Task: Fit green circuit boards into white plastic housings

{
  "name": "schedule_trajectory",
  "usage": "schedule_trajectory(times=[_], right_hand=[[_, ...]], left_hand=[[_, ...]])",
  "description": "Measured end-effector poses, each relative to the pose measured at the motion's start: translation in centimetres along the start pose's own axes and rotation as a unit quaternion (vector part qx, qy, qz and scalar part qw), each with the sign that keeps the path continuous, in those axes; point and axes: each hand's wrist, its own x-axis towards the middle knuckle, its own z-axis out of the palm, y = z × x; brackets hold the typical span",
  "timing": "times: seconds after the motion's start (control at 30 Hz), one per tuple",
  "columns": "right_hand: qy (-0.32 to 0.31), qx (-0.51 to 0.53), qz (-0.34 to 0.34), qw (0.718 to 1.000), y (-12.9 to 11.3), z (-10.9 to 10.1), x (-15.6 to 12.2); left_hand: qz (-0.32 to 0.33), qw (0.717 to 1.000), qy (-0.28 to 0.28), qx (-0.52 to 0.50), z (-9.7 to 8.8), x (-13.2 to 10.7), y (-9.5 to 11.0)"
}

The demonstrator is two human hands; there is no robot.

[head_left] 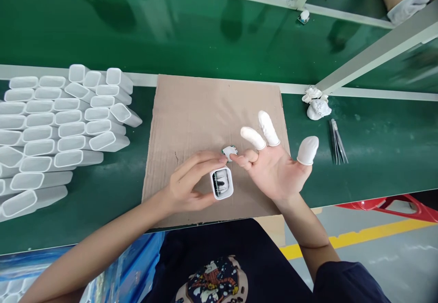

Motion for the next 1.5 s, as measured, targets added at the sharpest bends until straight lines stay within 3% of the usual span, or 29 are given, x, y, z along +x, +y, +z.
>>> schedule_trajectory(times=[0.3,0.57,0.7,0.8,0.97,1.3,1.5], right_hand=[[-0.028,0.017,-0.060,0.998,0.1,0.0,-0.1],[-0.011,0.077,-0.060,0.995,0.5,-0.3,-0.1],[-0.036,0.106,-0.058,0.992,0.5,0.4,0.1],[-0.048,0.042,-0.046,0.997,0.6,1.1,0.0],[-0.042,-0.063,-0.093,0.993,0.7,1.6,-0.2],[0.010,-0.154,-0.084,0.984,1.1,1.5,0.1],[0.002,-0.146,-0.088,0.985,1.1,1.5,0.2]], left_hand=[[0.007,1.000,0.014,-0.004,0.2,-0.1,-0.1],[-0.024,1.000,0.004,0.015,-0.4,0.1,0.0],[-0.018,1.000,0.002,0.011,-0.6,0.1,-0.1],[-0.015,1.000,0.001,0.011,-0.4,0.1,-0.1],[-0.005,1.000,-0.001,0.025,-0.1,0.4,-0.4],[0.015,0.991,-0.095,0.089,-0.4,0.0,-1.4],[0.058,0.986,-0.080,0.136,0.1,-0.4,-1.5]])
